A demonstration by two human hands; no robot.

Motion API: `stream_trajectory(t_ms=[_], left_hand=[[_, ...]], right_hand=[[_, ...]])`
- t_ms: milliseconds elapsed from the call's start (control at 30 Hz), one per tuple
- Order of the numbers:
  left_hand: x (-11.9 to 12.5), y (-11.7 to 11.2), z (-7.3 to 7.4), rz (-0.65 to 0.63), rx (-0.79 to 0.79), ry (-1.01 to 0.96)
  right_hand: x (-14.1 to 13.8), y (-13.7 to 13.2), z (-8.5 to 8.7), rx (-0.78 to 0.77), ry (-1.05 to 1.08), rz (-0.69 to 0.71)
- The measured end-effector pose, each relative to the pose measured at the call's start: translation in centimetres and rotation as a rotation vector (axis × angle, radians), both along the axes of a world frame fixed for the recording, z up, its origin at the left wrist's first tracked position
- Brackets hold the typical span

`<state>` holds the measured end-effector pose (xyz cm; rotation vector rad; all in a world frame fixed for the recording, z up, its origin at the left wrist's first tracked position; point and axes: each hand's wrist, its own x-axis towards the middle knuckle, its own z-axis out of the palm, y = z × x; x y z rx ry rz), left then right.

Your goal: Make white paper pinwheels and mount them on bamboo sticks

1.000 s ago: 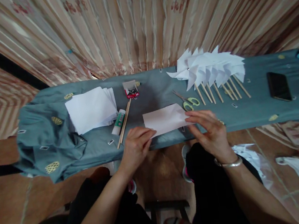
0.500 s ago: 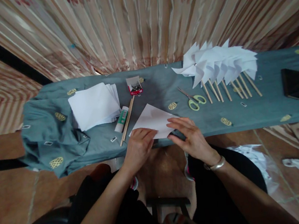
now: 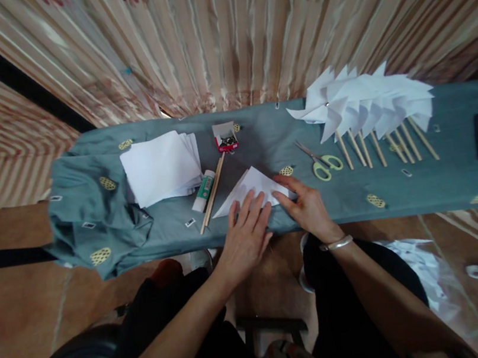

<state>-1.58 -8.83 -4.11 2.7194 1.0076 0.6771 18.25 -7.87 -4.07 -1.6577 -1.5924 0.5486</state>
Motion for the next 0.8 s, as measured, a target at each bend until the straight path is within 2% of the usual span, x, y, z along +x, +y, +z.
stream_trajectory(t_ms=[233,800], left_hand=[[-0.16,-0.28,-0.83,0.022,-0.086,0.130],[-0.11,-0.11,-1.07,0.089,-0.097,0.199]], right_hand=[[-0.22,-0.06,-0.62,0.088,-0.147,-0.002],[-0.48,0.19,-0.87,0.140,-0.220,0.031]])
